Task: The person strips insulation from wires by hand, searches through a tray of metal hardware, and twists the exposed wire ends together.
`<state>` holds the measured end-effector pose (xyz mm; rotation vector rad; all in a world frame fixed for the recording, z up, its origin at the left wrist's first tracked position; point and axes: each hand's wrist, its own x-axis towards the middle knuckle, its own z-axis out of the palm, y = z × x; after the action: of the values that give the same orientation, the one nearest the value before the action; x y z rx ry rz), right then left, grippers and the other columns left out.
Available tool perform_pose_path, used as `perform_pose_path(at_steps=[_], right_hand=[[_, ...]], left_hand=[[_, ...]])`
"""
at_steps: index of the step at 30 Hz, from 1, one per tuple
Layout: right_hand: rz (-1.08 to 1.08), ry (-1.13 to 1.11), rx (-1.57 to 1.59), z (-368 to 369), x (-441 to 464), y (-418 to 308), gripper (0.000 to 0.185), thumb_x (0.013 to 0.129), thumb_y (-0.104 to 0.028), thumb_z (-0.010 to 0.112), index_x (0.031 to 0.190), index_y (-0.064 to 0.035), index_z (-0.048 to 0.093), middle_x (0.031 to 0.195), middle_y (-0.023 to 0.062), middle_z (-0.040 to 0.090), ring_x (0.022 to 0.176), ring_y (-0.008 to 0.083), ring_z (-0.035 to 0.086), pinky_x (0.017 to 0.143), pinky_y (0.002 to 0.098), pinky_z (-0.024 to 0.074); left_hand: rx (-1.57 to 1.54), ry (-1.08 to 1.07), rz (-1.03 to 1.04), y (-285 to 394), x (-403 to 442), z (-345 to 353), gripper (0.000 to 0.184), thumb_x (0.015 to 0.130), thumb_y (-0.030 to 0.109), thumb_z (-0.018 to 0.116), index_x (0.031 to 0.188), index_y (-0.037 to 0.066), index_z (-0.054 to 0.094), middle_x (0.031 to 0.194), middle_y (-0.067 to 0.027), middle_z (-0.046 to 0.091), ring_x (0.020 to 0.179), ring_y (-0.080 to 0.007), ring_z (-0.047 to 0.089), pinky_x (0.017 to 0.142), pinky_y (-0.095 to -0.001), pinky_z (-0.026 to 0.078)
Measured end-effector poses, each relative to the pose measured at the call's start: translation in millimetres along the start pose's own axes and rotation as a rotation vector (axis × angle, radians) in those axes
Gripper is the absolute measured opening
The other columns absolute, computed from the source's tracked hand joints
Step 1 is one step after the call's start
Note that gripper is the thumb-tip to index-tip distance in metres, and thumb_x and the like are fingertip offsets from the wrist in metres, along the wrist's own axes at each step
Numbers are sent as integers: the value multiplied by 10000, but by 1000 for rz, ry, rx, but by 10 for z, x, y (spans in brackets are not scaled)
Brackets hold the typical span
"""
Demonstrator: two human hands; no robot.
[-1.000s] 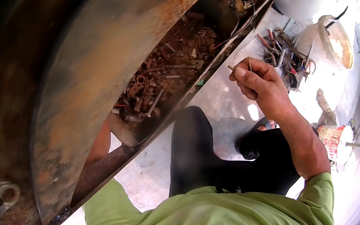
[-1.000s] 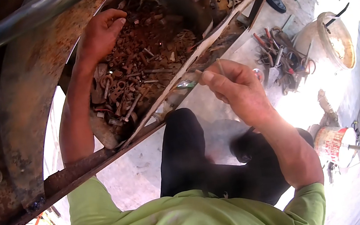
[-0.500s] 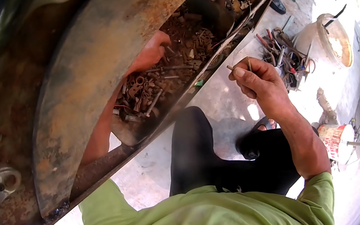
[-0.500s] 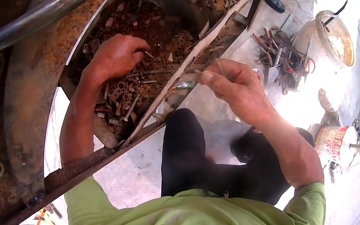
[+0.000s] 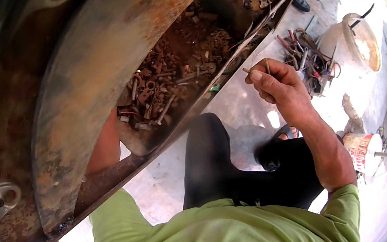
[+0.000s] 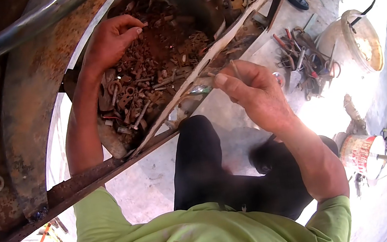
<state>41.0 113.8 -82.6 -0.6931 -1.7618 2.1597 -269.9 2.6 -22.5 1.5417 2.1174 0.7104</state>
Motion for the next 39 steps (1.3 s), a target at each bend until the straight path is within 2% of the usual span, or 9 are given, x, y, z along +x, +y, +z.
perform_pose_path(at_steps=[3,6,20,25,26,29,32,36,39], right_hand=[[-3,-2,3,0,2,5,256,1015,-237,602,932,0,649,655,-61,427,581,41,327,534,225,259],[-13,-3,-5,2,3,20,255,1014,-239,605,932,-2,651,659,-60,427,582,40,324,533,224,257],[-7,-10,-18,7,32,23,247,1010,-240,614,934,-10,657,667,-62,438,585,37,329,531,223,265],[-7,-14,-66,-1,54,38,238,1002,-238,627,930,-13,656,686,-63,466,614,36,368,551,216,296],[1,-7,-90,15,43,7,237,1000,-238,631,926,-15,656,692,-63,468,624,37,371,558,218,303],[8,-16,-54,-25,13,28,230,998,-236,633,925,-19,658,705,-65,467,645,40,380,573,221,318],[16,-30,-56,17,48,-27,215,998,-225,630,929,-23,658,713,-67,466,650,42,385,577,222,326],[-33,-25,-7,-4,9,-48,209,993,-210,632,896,-26,644,726,-65,484,655,42,392,575,226,331],[-50,-23,-1,-12,-32,-24,221,991,-214,636,881,-24,640,735,-60,506,667,41,413,590,225,348]], left_hand=[[-5,-102,-100,50,30,-232,168,948,190,687,1074,87,727,843,-11,687,778,-97,628,708,-293,495],[121,92,-45,-109,-4,133,169,936,188,696,1058,75,726,811,-14,684,754,-108,630,698,-308,497],[269,76,-121,-97,42,290,188,920,209,692,1025,57,729,757,-51,673,692,-133,614,655,-338,485],[157,77,137,-236,81,327,155,913,169,696,991,36,714,707,-42,628,626,-102,544,589,-327,436],[134,24,-36,-118,82,324,137,917,148,687,982,29,708,713,-38,628,623,-96,539,585,-313,437],[217,27,-27,-147,90,373,144,939,168,647,986,42,698,719,-68,652,656,-129,602,603,-348,463],[145,168,111,-158,99,432,175,933,185,659,1024,40,696,675,-60,637,611,-116,585,594,-335,457],[139,-65,-145,-27,231,418,284,924,201,665,1142,19,661,701,-97,650,619,-165,614,608,-360,471],[73,12,-11,41,431,544,345,913,206,674,1198,15,643,747,-139,673,651,-218,641,635,-379,490]])
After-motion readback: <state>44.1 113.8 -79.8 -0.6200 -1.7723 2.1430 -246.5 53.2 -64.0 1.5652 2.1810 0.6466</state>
